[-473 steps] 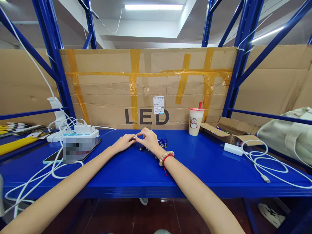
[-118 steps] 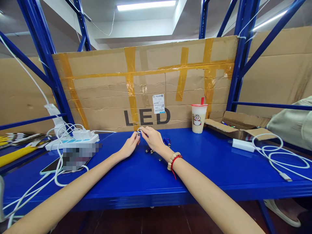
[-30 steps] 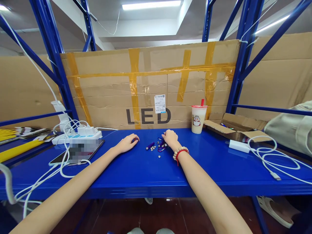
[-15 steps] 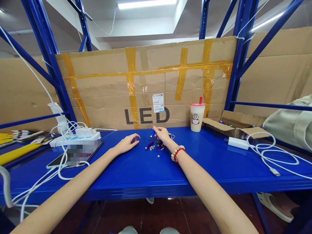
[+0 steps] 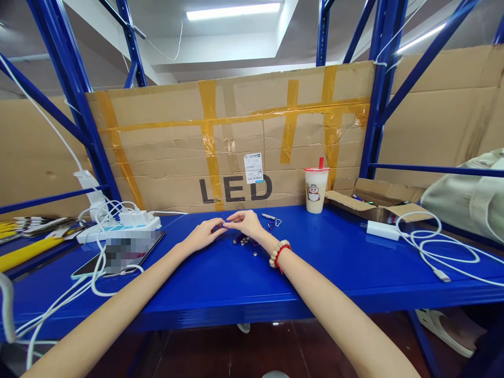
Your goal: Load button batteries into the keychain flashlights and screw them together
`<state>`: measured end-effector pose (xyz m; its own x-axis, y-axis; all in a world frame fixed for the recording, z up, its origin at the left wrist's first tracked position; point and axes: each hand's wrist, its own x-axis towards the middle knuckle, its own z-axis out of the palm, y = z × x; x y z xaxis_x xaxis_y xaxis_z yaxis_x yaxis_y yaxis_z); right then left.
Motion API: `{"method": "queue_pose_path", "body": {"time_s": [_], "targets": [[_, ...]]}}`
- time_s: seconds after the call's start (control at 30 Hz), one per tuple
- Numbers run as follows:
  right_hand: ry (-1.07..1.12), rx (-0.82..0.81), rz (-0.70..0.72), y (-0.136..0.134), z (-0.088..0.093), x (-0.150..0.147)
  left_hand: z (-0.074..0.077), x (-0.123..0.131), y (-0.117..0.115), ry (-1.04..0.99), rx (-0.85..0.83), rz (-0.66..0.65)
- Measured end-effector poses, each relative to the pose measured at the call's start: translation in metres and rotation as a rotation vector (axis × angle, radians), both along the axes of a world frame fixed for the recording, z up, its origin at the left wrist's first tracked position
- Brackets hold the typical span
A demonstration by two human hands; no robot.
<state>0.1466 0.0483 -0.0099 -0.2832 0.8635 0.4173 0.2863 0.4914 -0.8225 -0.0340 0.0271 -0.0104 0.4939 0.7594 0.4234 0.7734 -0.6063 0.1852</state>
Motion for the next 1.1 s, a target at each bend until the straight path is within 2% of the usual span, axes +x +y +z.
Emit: {"method": "queue_pose_path", "body": {"time_s": [0.2, 0.37, 0.47, 0.6, 0.9, 1.1], "targets": [[-0.182, 0.124, 0.062, 0.002, -0.001, 0.001, -0.001, -0.001, 0.002, 0.023, 0.025, 0.002], [-0.384, 0.195, -0.059, -0.004, 0.012, 0.016, 0.0, 0.0, -0.003, 0.033, 0.016, 0.024], [-0.496, 0.181, -0.08, -0.007, 0.019, 0.025, 0.002, 0.0, -0.005, 0.03, 0.003, 0.053], [-0.606, 0.11, 0.024, -0.004, 0.017, 0.033, 0.002, -0.001, -0.005, 0.022, -0.012, 0.082], [-0.62, 0.035, 0.199, 0.003, 0.01, 0.035, 0.003, -0.002, -0.006, 0.027, -0.032, 0.114], [-0.634, 0.069, 0.184, 0.006, 0.01, 0.035, 0.005, -0.001, -0.008, 0.029, -0.038, 0.124]]}}
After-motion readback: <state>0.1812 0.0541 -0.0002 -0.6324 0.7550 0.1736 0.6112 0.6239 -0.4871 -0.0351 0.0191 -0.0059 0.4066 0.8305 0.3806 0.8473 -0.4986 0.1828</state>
